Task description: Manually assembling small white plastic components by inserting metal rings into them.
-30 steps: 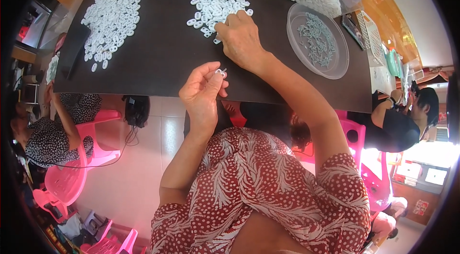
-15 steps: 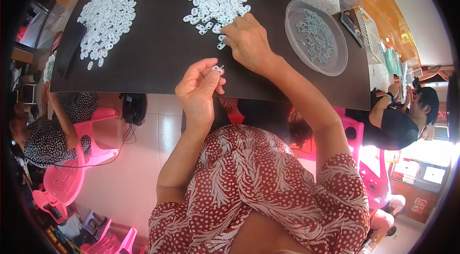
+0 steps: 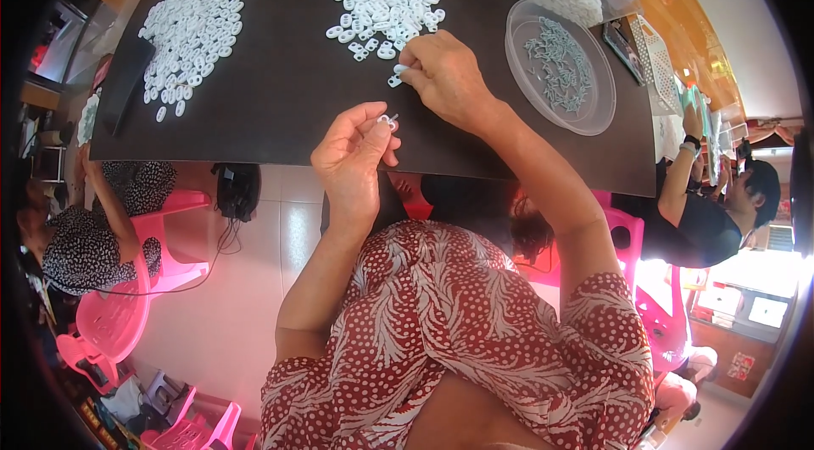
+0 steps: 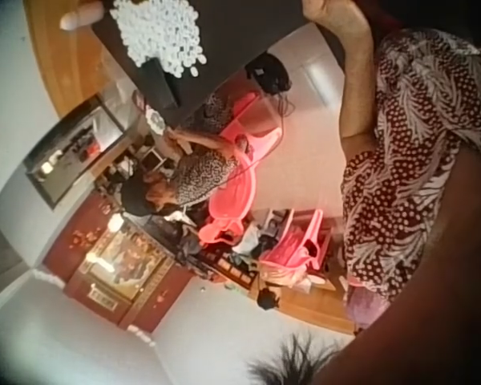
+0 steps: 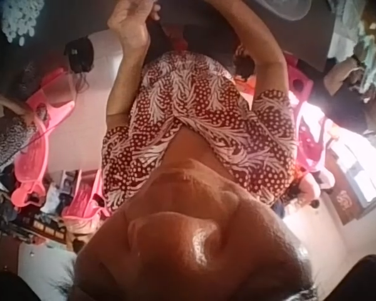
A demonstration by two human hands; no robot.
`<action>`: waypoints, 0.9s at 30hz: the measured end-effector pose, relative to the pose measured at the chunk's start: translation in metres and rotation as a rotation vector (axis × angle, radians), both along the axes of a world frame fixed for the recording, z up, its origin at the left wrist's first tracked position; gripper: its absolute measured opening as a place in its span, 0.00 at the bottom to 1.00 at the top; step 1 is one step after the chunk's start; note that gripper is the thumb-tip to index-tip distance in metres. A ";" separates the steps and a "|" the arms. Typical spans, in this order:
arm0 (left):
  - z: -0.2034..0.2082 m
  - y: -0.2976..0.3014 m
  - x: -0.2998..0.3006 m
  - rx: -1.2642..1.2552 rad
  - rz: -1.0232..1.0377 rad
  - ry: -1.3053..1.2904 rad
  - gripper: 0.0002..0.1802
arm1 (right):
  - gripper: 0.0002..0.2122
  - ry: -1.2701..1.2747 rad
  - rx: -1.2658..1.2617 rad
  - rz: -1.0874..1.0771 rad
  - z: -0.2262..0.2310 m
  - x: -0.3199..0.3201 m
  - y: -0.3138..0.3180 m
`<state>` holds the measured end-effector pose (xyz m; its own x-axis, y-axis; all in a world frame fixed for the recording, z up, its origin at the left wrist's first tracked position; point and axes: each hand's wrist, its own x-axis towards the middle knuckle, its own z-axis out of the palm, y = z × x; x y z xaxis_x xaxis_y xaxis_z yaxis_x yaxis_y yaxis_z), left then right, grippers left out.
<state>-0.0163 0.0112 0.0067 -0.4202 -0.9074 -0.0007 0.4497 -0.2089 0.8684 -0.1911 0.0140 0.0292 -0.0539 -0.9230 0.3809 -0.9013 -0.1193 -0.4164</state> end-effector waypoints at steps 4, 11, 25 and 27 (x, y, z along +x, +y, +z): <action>0.000 0.000 0.001 0.004 0.001 -0.012 0.10 | 0.06 -0.326 0.032 -0.051 0.011 0.006 0.012; 0.005 -0.001 0.001 0.045 -0.026 0.004 0.10 | 0.08 -0.927 0.175 0.049 0.015 0.003 0.032; 0.013 0.007 -0.005 0.080 -0.072 0.106 0.09 | 0.06 -1.064 0.077 0.016 0.008 0.032 0.045; 0.013 0.008 -0.003 0.074 -0.055 0.087 0.09 | 0.06 -1.020 0.066 0.020 0.010 0.030 0.048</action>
